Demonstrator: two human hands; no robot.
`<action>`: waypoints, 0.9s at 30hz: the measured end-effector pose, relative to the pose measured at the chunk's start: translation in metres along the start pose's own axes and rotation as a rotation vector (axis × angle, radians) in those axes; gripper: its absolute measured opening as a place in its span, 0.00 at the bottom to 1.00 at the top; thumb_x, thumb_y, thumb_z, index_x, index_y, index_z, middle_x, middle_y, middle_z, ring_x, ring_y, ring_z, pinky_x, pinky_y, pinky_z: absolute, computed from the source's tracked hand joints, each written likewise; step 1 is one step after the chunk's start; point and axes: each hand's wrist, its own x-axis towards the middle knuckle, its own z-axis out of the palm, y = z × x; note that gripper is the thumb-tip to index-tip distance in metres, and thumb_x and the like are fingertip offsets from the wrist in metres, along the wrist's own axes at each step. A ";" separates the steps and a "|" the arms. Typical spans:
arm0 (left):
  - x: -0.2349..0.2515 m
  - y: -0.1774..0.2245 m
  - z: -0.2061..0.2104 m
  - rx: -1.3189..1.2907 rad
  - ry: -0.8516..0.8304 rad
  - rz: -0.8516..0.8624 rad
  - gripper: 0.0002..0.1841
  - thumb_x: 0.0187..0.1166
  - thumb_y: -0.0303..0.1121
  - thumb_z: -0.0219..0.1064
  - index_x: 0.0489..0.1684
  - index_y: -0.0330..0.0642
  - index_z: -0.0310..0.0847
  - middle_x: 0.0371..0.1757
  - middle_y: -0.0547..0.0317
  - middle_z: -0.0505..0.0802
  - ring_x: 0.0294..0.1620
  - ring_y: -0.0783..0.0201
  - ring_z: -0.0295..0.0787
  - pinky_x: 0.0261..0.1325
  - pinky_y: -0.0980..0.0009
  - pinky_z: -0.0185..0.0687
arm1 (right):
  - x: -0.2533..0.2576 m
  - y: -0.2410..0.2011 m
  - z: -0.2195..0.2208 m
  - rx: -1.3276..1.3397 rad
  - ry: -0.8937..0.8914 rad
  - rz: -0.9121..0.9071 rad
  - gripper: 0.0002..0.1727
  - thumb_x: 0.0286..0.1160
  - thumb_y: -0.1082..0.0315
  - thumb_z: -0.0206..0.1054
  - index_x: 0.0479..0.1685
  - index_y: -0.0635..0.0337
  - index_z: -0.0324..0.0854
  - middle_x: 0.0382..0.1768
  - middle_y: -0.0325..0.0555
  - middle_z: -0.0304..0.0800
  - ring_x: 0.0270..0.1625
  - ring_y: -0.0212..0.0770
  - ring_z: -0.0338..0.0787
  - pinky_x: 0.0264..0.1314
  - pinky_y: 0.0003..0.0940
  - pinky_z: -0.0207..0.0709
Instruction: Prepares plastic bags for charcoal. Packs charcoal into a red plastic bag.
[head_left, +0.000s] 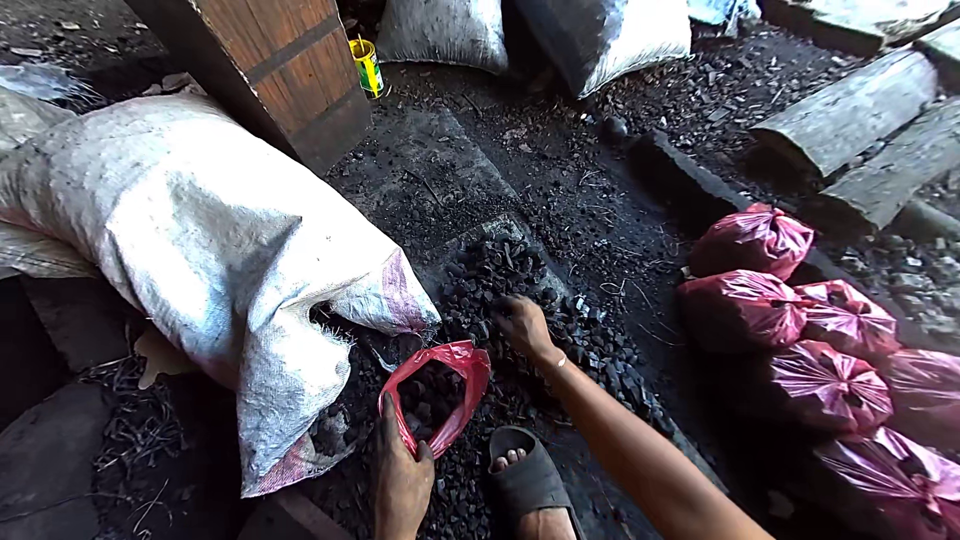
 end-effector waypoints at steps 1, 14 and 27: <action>-0.001 0.001 0.002 0.000 -0.008 0.001 0.56 0.54 0.26 0.76 0.95 0.45 0.48 0.86 0.39 0.71 0.83 0.43 0.72 0.80 0.46 0.73 | 0.015 0.005 -0.003 -0.069 -0.015 0.064 0.18 0.79 0.49 0.65 0.56 0.45 0.92 0.58 0.42 0.94 0.67 0.45 0.88 0.75 0.51 0.78; 0.001 0.004 0.005 0.005 -0.006 0.007 0.56 0.54 0.27 0.74 0.95 0.44 0.48 0.86 0.41 0.72 0.82 0.45 0.73 0.79 0.49 0.74 | 0.066 0.010 0.019 -0.141 -0.024 0.120 0.21 0.66 0.41 0.75 0.53 0.40 0.93 0.62 0.45 0.90 0.72 0.54 0.81 0.76 0.61 0.71; 0.001 -0.004 0.007 0.019 0.009 0.019 0.58 0.52 0.29 0.78 0.95 0.43 0.49 0.84 0.37 0.73 0.80 0.42 0.75 0.77 0.45 0.76 | -0.087 -0.079 0.042 0.009 -0.492 -0.691 0.19 0.73 0.50 0.73 0.58 0.47 0.87 0.58 0.41 0.91 0.64 0.43 0.89 0.68 0.47 0.83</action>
